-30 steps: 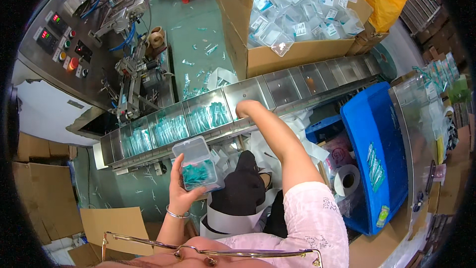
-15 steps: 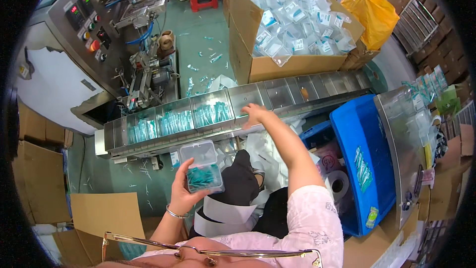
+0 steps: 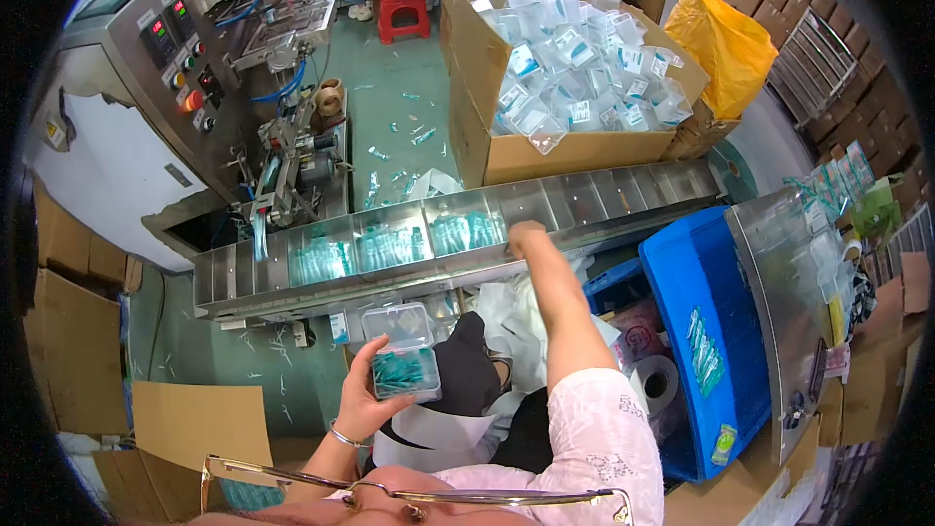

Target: The person applies labels to plastic cases by hand, fills the cases with packaged dental floss from a conveyor, and packs the filled cases into a cardboard box.

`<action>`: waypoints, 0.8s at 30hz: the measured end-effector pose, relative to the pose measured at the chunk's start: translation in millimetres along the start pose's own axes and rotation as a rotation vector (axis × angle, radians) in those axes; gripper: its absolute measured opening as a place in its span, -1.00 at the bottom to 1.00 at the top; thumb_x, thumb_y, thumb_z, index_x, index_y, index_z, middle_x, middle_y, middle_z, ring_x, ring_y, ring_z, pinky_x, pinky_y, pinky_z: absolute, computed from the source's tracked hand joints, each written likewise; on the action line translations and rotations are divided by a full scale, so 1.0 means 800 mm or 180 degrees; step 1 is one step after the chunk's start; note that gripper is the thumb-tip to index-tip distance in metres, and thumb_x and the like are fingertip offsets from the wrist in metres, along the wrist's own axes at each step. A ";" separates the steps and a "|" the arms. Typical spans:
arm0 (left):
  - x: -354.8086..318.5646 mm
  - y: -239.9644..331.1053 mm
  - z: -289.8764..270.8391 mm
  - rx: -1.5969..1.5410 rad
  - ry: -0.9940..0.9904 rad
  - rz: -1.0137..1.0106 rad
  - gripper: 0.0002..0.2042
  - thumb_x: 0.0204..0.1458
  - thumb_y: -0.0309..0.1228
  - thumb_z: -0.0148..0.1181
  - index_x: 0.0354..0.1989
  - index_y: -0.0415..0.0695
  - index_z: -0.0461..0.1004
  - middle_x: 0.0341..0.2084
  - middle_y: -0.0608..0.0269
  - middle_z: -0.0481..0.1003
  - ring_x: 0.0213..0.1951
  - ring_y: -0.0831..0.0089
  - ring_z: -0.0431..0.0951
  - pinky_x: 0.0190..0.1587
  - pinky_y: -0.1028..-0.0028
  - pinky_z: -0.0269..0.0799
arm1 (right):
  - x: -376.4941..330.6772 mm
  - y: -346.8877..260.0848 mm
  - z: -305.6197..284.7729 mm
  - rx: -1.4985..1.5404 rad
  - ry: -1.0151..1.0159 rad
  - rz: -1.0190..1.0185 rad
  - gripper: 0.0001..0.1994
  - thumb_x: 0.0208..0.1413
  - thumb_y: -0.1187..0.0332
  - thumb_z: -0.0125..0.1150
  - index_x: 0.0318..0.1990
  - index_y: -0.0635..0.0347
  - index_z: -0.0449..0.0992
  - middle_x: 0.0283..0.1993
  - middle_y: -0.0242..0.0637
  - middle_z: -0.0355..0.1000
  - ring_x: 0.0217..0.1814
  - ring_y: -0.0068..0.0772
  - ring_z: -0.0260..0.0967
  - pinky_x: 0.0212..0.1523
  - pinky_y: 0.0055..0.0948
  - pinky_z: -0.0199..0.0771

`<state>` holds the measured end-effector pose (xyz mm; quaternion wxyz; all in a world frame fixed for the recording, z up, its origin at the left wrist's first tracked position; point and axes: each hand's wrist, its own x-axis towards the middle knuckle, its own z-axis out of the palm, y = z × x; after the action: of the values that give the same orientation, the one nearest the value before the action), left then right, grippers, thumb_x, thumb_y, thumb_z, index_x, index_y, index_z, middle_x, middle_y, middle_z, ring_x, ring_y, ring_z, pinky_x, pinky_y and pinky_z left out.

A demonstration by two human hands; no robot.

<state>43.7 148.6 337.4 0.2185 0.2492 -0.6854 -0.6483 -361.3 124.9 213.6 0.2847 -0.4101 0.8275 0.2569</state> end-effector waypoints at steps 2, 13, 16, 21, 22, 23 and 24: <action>0.007 0.001 0.006 -0.0022 -0.0027 0.0097 -0.25 -0.35 -0.51 0.35 0.11 -0.21 0.10 -0.15 0.14 0.32 -0.11 0.42 0.38 -0.03 0.45 0.30 | 0.022 0.055 0.015 -0.0178 0.0496 -0.0467 -0.64 -0.37 0.35 0.29 -0.26 0.07 0.54 -0.16 -0.16 0.44 -0.12 -0.09 0.39 -0.18 -0.29 0.41; 0.022 0.008 0.025 0.0524 -0.0289 0.0952 -0.61 -0.43 -0.59 0.34 -0.31 -0.13 0.41 -0.19 0.07 0.34 -0.13 0.17 0.37 -0.12 0.38 0.30 | -0.342 -0.051 0.012 0.5116 0.2153 -0.3353 -0.94 -0.18 0.57 0.17 -0.51 0.23 0.43 -0.40 -0.32 0.42 -0.45 -0.52 0.34 -0.46 -0.61 0.30; 0.009 0.012 0.035 0.0612 -0.0389 0.1225 -0.63 -0.44 -0.60 0.33 -0.34 -0.11 0.42 -0.20 0.06 0.34 -0.14 0.12 0.37 -0.14 0.35 0.32 | -0.377 -0.076 0.042 0.4147 0.2498 -0.3362 -0.91 -0.19 0.55 0.18 -0.46 0.21 0.45 -0.39 -0.25 0.40 -0.42 -0.43 0.34 -0.39 -0.50 0.36; -0.015 0.001 0.039 0.0890 -0.0226 0.1603 -0.48 -0.42 -0.59 0.33 -0.16 -0.12 0.32 -0.18 0.03 0.33 -0.12 0.09 0.36 -0.12 0.30 0.32 | -0.421 -0.098 0.057 0.1719 0.3183 -0.2472 -0.68 -0.26 0.28 0.27 -0.26 0.13 0.46 -0.09 -0.21 0.34 -0.05 -0.14 0.27 -0.02 -0.21 0.21; -0.020 -0.004 0.043 0.0890 -0.0228 0.1634 -0.48 -0.42 -0.59 0.33 -0.16 -0.12 0.32 -0.18 0.03 0.33 -0.12 0.09 0.36 -0.12 0.30 0.32 | -0.428 -0.100 0.060 0.1703 0.3211 -0.2465 -0.68 -0.26 0.28 0.27 -0.26 0.13 0.46 -0.09 -0.21 0.34 -0.05 -0.14 0.27 -0.02 -0.21 0.21; -0.025 -0.006 0.048 0.0738 -0.0124 0.1611 -0.39 -0.40 -0.57 0.34 -0.07 -0.15 0.21 -0.16 0.01 0.32 -0.11 0.08 0.36 -0.10 0.28 0.31 | -0.434 -0.105 0.063 0.1955 0.3544 -0.2640 -0.57 -0.26 0.27 0.27 -0.14 0.14 0.40 0.01 -0.18 0.28 0.06 -0.09 0.20 0.05 -0.16 0.14; -0.030 -0.012 0.052 0.0588 -0.0031 0.1585 -0.30 -0.38 -0.55 0.34 0.02 -0.18 0.11 -0.13 -0.01 0.31 -0.09 0.06 0.35 -0.08 0.26 0.30 | -0.438 -0.109 0.066 0.2215 0.3877 -0.2810 -0.46 -0.25 0.26 0.27 -0.01 0.15 0.33 0.10 -0.15 0.22 0.17 -0.04 0.13 0.12 -0.11 0.07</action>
<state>37.3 195.4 326.1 0.3444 0.0887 -0.7830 -0.5103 -99.8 299.9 398.2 -0.0281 -0.6531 0.6319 -0.4163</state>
